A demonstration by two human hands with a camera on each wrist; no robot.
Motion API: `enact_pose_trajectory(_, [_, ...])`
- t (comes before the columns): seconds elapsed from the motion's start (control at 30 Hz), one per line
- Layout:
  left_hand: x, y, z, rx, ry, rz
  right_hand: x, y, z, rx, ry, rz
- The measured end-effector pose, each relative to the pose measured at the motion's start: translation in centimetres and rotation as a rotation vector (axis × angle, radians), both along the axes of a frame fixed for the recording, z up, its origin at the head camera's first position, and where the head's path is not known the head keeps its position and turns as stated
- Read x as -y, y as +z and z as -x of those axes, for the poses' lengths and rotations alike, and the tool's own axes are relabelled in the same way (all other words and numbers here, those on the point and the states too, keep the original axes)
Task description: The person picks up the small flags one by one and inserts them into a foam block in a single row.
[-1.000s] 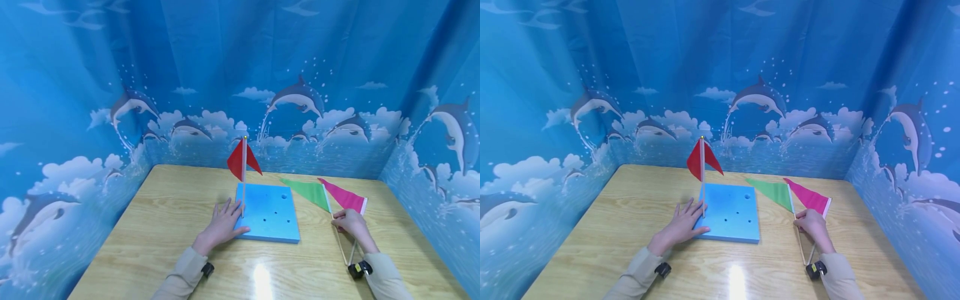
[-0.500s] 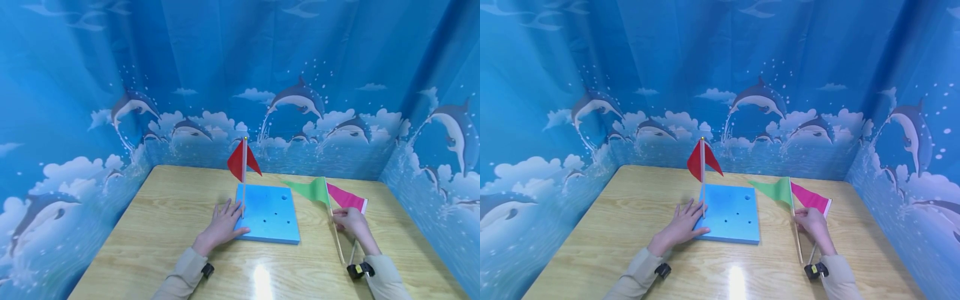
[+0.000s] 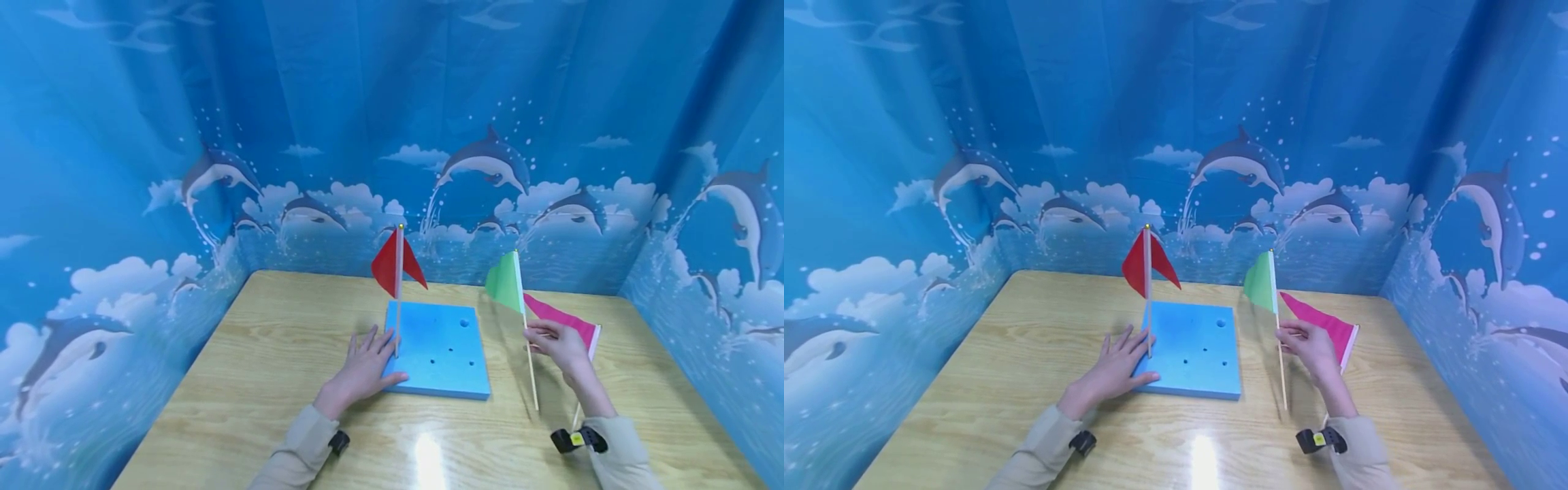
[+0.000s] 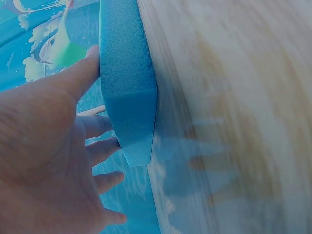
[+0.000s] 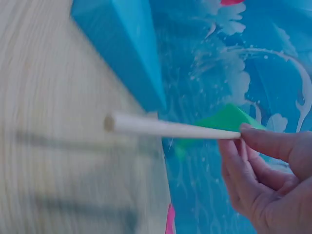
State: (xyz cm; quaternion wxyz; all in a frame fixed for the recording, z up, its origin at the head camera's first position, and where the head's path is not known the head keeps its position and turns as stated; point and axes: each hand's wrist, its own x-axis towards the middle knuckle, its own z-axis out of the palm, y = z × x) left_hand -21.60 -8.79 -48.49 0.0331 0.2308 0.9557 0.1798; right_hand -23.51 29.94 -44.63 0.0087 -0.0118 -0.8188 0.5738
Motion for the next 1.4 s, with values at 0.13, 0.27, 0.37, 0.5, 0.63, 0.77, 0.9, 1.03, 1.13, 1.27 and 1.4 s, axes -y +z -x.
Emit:
enact_pose_trajectory(0.13, [0.0, 0.1, 0.0, 0.005, 0.002, 0.001, 1.2, 0.4, 0.2, -0.059, -0.008, 0.061])
enact_pose_trajectory(0.27, [0.0, 0.2, 0.0, 0.007, -0.001, 0.000, 2.7, 0.8, 0.5, -0.110, -0.006, 0.159])
enact_pose_trajectory(0.37, [0.0, 0.2, 0.0, 0.005, 0.000, -0.001, 4.0, 1.1, 0.7, -0.128, -0.010, 0.234])
enact_pose_trajectory(0.5, [0.0, 0.1, 0.0, 0.005, 0.006, 0.004, 5.8, 1.5, 1.0, -0.128, -0.019, 0.291])
enact_pose_trajectory(0.63, [-0.1, 0.0, 0.0, 0.005, 0.010, 0.004, 7.4, 1.8, 1.3, -0.122, -0.014, 0.317])
enact_pose_trajectory(0.77, [-0.1, 0.0, -0.1, 0.007, 0.010, 0.000, 9.2, 2.1, 1.5, -0.122, -0.011, 0.336])
enact_pose_trajectory(0.9, [-0.1, 0.0, -0.1, -0.003, 0.007, 0.002, 11.0, 2.3, 1.5, -0.136, -0.021, 0.355])
enact_pose_trajectory(1.03, [-0.2, 0.1, -0.2, -0.016, 0.010, 0.013, 12.7, 2.1, 1.7, -0.178, -0.020, 0.386])
enact_pose_trajectory(1.13, [-0.2, 0.0, -0.1, -0.017, 0.017, 0.023, 13.7, 1.9, 1.9, -0.212, -0.004, 0.382])
enact_pose_trajectory(1.27, [-0.4, -0.2, 0.0, -0.010, 0.027, 0.036, 14.8, 1.5, 2.0, -0.254, 0.020, 0.359])
enact_pose_trajectory(1.4, [-0.4, -0.2, 0.0, -0.010, 0.032, 0.047, 15.6, 1.1, 2.0, -0.277, 0.030, 0.347])
